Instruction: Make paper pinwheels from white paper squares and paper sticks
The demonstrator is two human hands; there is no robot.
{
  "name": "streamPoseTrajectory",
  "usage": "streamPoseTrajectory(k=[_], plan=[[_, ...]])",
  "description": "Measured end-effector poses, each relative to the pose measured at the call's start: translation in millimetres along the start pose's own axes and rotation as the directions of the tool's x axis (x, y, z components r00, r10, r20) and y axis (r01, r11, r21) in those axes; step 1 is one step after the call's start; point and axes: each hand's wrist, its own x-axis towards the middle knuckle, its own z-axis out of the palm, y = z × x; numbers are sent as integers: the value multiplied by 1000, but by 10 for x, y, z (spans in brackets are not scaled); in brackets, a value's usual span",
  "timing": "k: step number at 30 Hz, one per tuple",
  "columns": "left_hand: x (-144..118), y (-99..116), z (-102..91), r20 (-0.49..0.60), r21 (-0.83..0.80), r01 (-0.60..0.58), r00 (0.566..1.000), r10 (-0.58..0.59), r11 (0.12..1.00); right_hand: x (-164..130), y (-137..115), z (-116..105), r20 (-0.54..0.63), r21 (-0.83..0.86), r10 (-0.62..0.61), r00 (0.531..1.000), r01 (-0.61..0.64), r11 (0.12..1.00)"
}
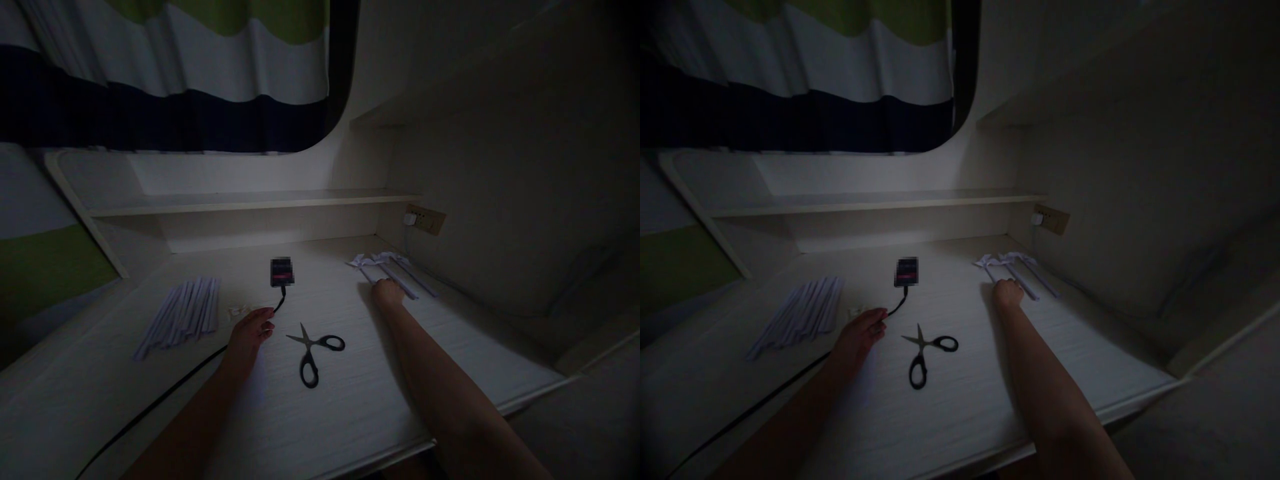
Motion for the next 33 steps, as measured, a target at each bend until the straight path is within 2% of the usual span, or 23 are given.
streamPoseTrajectory(k=[7, 14, 19, 23, 24, 25, 29, 31, 33], plan=[[-12, 22, 18, -14, 1, 5, 1000, -5, 1000, 18, 35, 6, -19, -17, 30, 999, -30, 999], [4, 22, 4, -40, 17, -13, 999, 14, 1000, -7, 70, 0, -90, -2, 18, 996, -18, 1000], [60, 29, -81, -88, 157, -142, 984, 157, 977, -42, 90, -3, -145, -4, -4, 989, 3, 1000], [164, 123, -260, -166, 315, -200, 951, 262, 928, -126, 63, -85, -210, 0, -71, 975, 72, 997], [194, 163, -319, -164, 404, -215, 939, 302, 889, -156, 36, -117, -231, 2, -103, 968, 106, 994], [219, 208, -380, -141, 524, -217, 932, 335, 823, -190, -2, -150, -249, 5, -145, 958, 151, 989], [228, 379, -556, -37, 677, -198, 953, 301, 709, -388, -272, -259, -293, 14, -366, 883, 386, 922], [173, 413, -574, 105, 752, -214, 972, 208, 623, -536, -441, -282, -293, 22, -486, 823, 514, 857], [110, 396, -558, 323, 831, -301, 946, 36, 468, -713, -595, -287, -295, 35, -596, 747, 631, 775]])
